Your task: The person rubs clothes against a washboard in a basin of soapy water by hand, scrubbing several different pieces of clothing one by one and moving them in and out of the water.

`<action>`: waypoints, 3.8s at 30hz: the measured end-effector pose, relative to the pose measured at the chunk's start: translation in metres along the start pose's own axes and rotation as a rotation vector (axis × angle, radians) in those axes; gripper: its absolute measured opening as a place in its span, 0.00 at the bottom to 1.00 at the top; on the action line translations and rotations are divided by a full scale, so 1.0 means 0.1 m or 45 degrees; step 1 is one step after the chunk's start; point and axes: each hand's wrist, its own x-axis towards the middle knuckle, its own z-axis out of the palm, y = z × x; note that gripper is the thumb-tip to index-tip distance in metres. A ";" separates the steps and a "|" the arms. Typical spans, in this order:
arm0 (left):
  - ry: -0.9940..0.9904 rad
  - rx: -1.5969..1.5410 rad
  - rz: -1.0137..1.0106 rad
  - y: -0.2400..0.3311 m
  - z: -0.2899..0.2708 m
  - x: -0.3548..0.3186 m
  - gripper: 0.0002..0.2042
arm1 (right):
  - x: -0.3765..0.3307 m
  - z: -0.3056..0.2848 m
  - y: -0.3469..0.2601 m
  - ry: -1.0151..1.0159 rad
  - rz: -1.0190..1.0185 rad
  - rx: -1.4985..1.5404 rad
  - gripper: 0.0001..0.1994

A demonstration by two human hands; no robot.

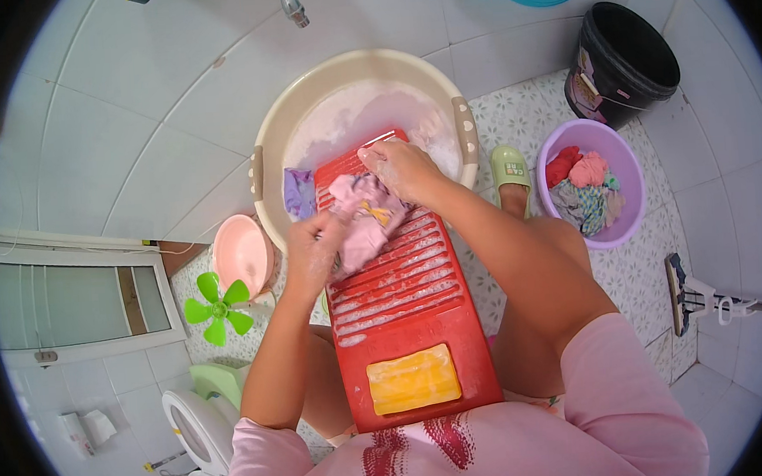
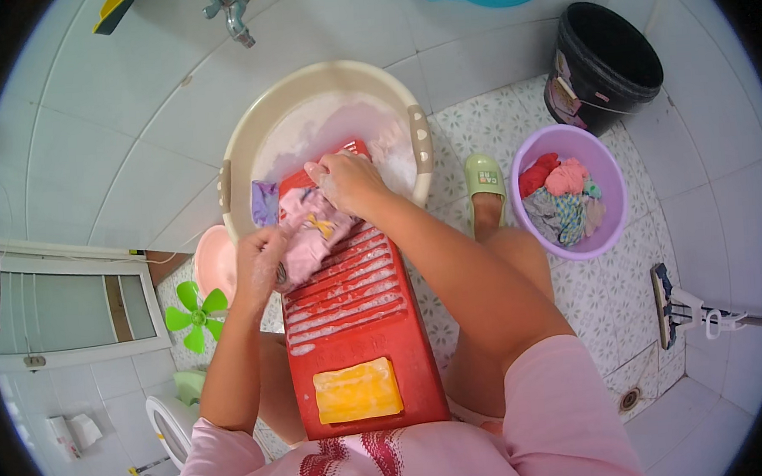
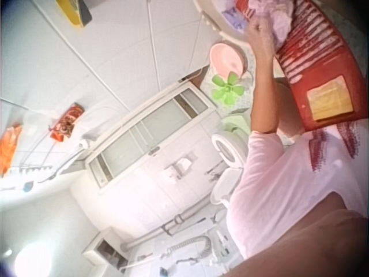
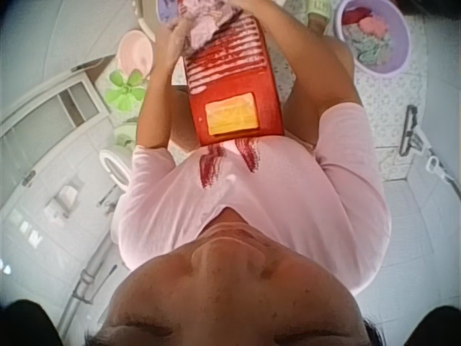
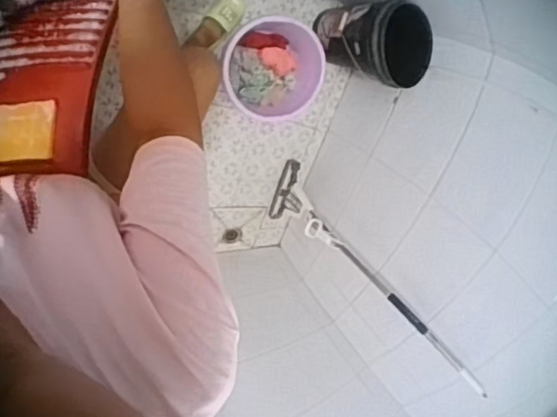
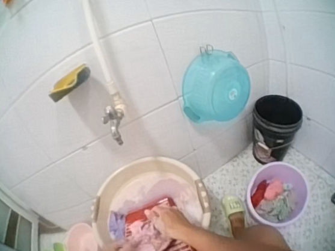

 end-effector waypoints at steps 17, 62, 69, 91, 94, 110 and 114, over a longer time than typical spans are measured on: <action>-0.011 0.159 0.215 0.09 -0.24 0.10 0.10 | -0.02 -0.09 0.01 0.112 -0.048 -0.082 0.19; 0.090 1.245 0.888 -0.07 0.68 0.69 0.17 | -0.24 -0.06 -0.17 -0.007 -0.181 -0.178 0.16; -0.325 1.224 1.014 0.28 0.47 -0.05 0.10 | -0.16 -0.32 -0.04 -0.034 0.107 -0.092 0.15; -0.274 1.196 0.791 0.23 0.57 -0.04 0.13 | -0.11 -0.10 -0.13 -0.143 0.030 -0.164 0.18; -0.214 1.253 0.513 0.15 0.61 0.42 0.14 | -0.09 -0.03 -0.10 -0.185 0.030 -0.146 0.19; -0.044 -1.573 -0.017 0.18 -0.03 0.52 0.19 | -0.08 -0.13 0.07 -0.707 -0.354 0.078 0.38; -0.066 -1.889 -0.005 0.05 -0.33 0.51 0.17 | -0.16 0.01 0.06 -0.514 -0.295 -0.521 0.31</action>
